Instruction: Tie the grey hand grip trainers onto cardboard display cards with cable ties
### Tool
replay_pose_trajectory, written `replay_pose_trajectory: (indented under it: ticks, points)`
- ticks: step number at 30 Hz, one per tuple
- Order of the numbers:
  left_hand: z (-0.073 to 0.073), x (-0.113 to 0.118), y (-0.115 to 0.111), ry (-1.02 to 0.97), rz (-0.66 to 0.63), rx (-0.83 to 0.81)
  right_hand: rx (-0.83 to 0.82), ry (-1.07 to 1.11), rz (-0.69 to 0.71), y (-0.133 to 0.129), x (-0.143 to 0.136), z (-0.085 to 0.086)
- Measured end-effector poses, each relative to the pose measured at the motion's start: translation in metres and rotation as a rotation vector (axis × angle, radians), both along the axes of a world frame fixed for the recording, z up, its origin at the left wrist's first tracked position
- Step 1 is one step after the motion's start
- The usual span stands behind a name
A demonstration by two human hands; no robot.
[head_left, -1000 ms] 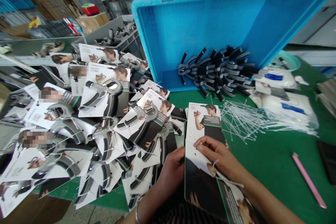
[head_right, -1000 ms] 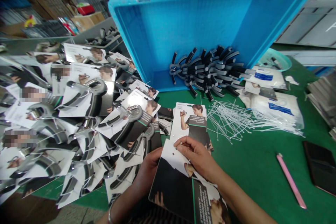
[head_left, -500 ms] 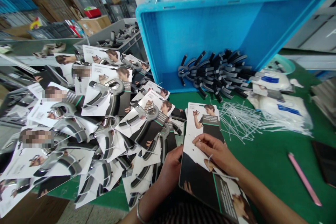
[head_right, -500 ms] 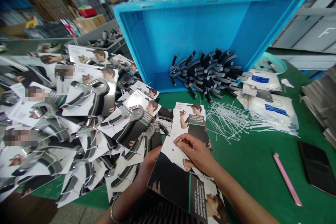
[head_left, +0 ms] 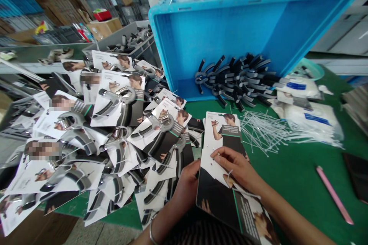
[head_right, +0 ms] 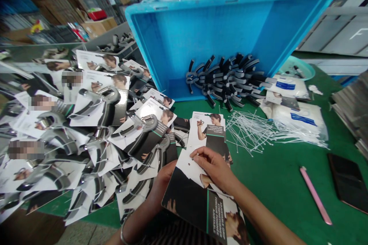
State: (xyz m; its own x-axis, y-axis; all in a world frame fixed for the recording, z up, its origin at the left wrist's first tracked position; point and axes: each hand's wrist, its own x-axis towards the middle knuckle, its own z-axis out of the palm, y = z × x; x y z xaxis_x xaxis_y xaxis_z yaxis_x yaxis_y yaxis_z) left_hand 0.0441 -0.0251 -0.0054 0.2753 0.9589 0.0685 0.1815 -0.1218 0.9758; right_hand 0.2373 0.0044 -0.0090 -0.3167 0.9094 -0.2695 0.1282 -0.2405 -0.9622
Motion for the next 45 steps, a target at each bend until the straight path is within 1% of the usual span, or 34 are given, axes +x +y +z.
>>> replay_pose_trajectory:
  ticks: [3, 6, 8, 9, 11, 13, 14, 16, 18, 20, 24, 26, 28, 31, 33, 35, 37, 41, 45]
  points:
    - [0.0, 0.001, -0.001, 0.006, 0.087, -0.059, -0.01, 0.021, -0.008, 0.0, 0.001, 0.006]
    - [0.001, 0.001, -0.003, -0.072, 0.156, -0.172, -0.026, 0.034, 0.012, -0.002, 0.003, 0.018]
    - [0.001, -0.001, -0.003, -0.112, 0.15, -0.214, -0.002, -0.004, 0.032, -0.004, 0.004, 0.027]
    - [0.001, -0.002, -0.003, -0.108, 0.129, -0.208, 0.025, -0.04, 0.042, -0.004, 0.004, 0.03]
    - [0.003, -0.005, -0.003, -0.07, 0.05, -0.145, 0.08, -0.117, 0.06, -0.004, 0.005, 0.034]
    - [0.005, -0.007, -0.003, -0.024, -0.047, -0.069, 0.118, -0.163, 0.076, -0.003, 0.006, 0.033]
    - [0.006, -0.007, -0.004, -0.006, -0.08, -0.043, 0.125, -0.169, 0.079, -0.002, 0.006, 0.031]
    - [0.007, -0.006, -0.005, 0.024, -0.105, -0.018, 0.127, -0.163, 0.074, -0.001, 0.006, 0.027]
    - [0.005, -0.004, -0.004, 0.056, -0.082, -0.01, 0.125, -0.159, 0.071, -0.001, 0.006, 0.024]
    - [0.002, -0.004, -0.003, 0.106, -0.042, 0.029, 0.133, -0.171, 0.084, -0.001, 0.006, 0.026]
    - [-0.002, -0.008, 0.0, 0.223, 0.005, 0.241, 0.175, -0.229, 0.111, 0.001, 0.008, 0.037]
    - [-0.001, -0.011, -0.001, 0.241, 0.045, 0.279, 0.209, -0.261, 0.107, 0.002, 0.009, 0.041]
    - [0.001, -0.013, -0.004, 0.209, 0.107, 0.207, 0.239, -0.276, 0.109, 0.003, 0.011, 0.043]
    - [0.0, -0.009, -0.011, 0.069, 0.185, -0.004, 0.241, -0.273, 0.112, 0.002, 0.01, 0.04]
    - [-0.003, -0.004, -0.013, -0.078, 0.2, -0.161, 0.226, -0.275, 0.114, 0.0, 0.008, 0.038]
    - [-0.005, 0.001, -0.013, -0.208, 0.189, -0.268, 0.217, -0.275, 0.121, -0.002, 0.006, 0.036]
    - [-0.004, 0.005, -0.013, -0.235, 0.167, -0.266, 0.217, -0.27, 0.128, -0.004, 0.005, 0.036]
    - [-0.001, 0.004, -0.013, -0.192, 0.124, -0.166, 0.224, -0.252, 0.124, -0.006, 0.006, 0.037]
    - [-0.002, 0.001, -0.017, -0.258, 0.151, -0.155, 0.224, -0.243, 0.114, -0.006, 0.007, 0.036]
